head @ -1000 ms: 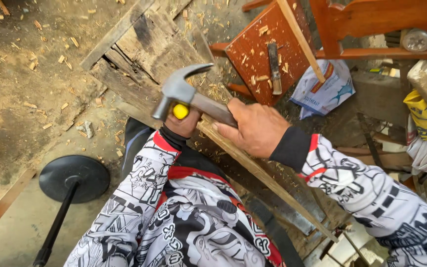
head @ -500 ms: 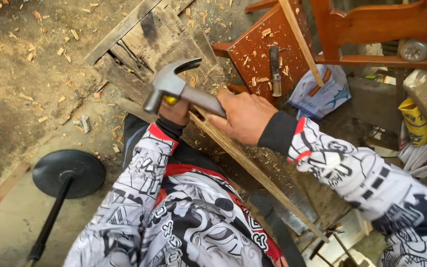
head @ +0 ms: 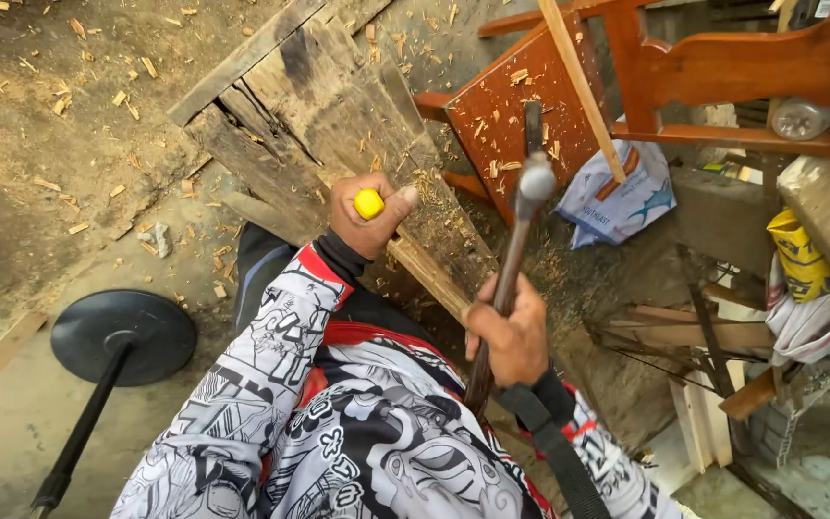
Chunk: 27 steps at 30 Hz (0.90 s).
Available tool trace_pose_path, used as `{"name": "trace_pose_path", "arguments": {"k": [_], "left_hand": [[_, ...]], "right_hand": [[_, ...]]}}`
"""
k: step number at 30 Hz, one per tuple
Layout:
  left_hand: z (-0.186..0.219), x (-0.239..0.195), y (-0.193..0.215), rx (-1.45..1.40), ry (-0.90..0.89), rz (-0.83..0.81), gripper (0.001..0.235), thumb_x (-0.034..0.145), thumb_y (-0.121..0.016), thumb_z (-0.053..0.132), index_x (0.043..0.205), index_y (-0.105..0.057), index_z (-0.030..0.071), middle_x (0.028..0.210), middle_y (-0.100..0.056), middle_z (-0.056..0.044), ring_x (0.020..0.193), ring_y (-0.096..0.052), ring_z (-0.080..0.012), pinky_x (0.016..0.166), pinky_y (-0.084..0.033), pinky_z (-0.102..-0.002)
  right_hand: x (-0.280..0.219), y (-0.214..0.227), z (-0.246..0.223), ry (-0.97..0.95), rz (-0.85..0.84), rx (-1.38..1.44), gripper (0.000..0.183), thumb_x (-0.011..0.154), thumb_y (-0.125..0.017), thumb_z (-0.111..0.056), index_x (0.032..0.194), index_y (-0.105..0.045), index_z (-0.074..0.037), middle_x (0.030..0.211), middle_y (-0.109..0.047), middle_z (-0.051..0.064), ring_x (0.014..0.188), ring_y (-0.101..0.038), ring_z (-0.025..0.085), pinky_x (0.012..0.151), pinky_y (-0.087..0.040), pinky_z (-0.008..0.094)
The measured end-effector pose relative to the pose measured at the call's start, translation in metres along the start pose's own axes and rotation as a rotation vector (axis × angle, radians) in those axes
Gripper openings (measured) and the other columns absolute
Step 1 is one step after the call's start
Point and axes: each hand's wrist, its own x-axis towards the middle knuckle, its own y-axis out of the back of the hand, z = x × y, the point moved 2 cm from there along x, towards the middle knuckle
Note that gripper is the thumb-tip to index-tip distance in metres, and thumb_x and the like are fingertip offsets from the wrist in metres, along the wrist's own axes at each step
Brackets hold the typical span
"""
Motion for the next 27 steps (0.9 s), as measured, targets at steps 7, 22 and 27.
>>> {"name": "trace_pose_path", "arguments": {"k": [7, 22, 27], "left_hand": [[-0.037, 0.025, 0.021, -0.254, 0.009, 0.164, 0.036, 0.096, -0.073, 0.018, 0.066, -0.054, 0.014, 0.055, -0.054, 0.001, 0.044, -0.051, -0.0083, 0.041, -0.047, -0.027], [-0.021, 0.031, 0.014, -0.042, -0.026, 0.189, 0.038, 0.095, -0.072, 0.018, 0.063, -0.053, 0.014, 0.056, -0.052, 0.004, 0.049, -0.047, -0.0070, 0.048, -0.041, -0.026], [-0.061, 0.026, 0.004, -0.102, -0.097, 0.140, 0.016, 0.096, -0.067, 0.014, 0.081, -0.061, 0.013, 0.073, -0.062, 0.003, 0.065, -0.060, -0.0078, 0.061, -0.055, -0.026]], "right_hand": [[-0.016, 0.001, 0.002, -0.079, -0.056, -0.237, 0.032, 0.079, -0.076, -0.011, 0.099, -0.053, -0.001, 0.068, -0.057, 0.005, 0.045, -0.057, 0.015, 0.041, -0.052, 0.033], [0.064, -0.018, -0.200, 0.497, -0.269, -1.351, 0.038, 0.091, -0.073, -0.021, 0.113, -0.052, 0.003, 0.087, -0.066, 0.019, 0.079, -0.065, 0.032, 0.073, -0.054, 0.044], [0.089, -0.020, -0.149, 0.148, -0.431, -1.494, 0.044, 0.085, -0.070, -0.020, 0.118, -0.049, 0.000, 0.087, -0.071, 0.025, 0.078, -0.073, 0.039, 0.076, -0.060, 0.047]]}}
